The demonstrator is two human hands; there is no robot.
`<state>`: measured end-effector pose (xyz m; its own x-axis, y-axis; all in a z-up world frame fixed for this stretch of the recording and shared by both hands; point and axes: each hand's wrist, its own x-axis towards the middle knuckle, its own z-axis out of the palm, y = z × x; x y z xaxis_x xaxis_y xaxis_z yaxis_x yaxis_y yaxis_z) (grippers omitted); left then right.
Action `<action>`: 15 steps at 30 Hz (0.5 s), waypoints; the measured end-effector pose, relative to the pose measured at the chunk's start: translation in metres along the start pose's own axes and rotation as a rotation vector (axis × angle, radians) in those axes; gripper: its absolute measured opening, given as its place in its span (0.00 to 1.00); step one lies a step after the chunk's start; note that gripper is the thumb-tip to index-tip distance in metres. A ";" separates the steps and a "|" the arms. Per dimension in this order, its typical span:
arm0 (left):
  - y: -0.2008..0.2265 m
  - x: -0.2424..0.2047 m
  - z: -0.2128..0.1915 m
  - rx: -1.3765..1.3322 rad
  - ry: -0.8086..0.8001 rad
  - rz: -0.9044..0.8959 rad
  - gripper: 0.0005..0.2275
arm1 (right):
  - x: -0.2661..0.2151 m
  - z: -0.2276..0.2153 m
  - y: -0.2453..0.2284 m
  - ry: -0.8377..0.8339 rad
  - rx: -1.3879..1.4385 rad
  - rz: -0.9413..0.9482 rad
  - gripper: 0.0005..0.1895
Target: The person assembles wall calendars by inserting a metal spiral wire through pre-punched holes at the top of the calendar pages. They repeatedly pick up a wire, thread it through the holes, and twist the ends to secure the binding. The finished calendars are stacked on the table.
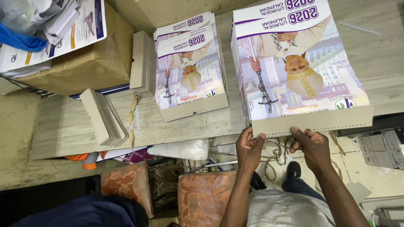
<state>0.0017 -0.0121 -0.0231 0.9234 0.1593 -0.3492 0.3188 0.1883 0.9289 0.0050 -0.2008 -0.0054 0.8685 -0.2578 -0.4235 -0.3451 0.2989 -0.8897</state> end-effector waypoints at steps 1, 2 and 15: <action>0.002 -0.003 0.003 0.001 0.003 0.000 0.29 | 0.001 -0.001 0.003 -0.003 0.000 0.001 0.15; 0.005 -0.006 0.006 -0.109 0.033 0.026 0.19 | 0.003 -0.002 0.006 -0.011 -0.012 0.004 0.16; -0.010 -0.011 0.038 -0.505 0.161 -0.235 0.12 | 0.021 -0.086 -0.139 -1.470 0.031 -0.604 0.21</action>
<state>-0.0035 -0.0523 -0.0242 0.7833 0.1958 -0.5900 0.3333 0.6689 0.6645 0.0408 -0.3267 0.0952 0.4479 0.7280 0.5191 0.1544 0.5089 -0.8469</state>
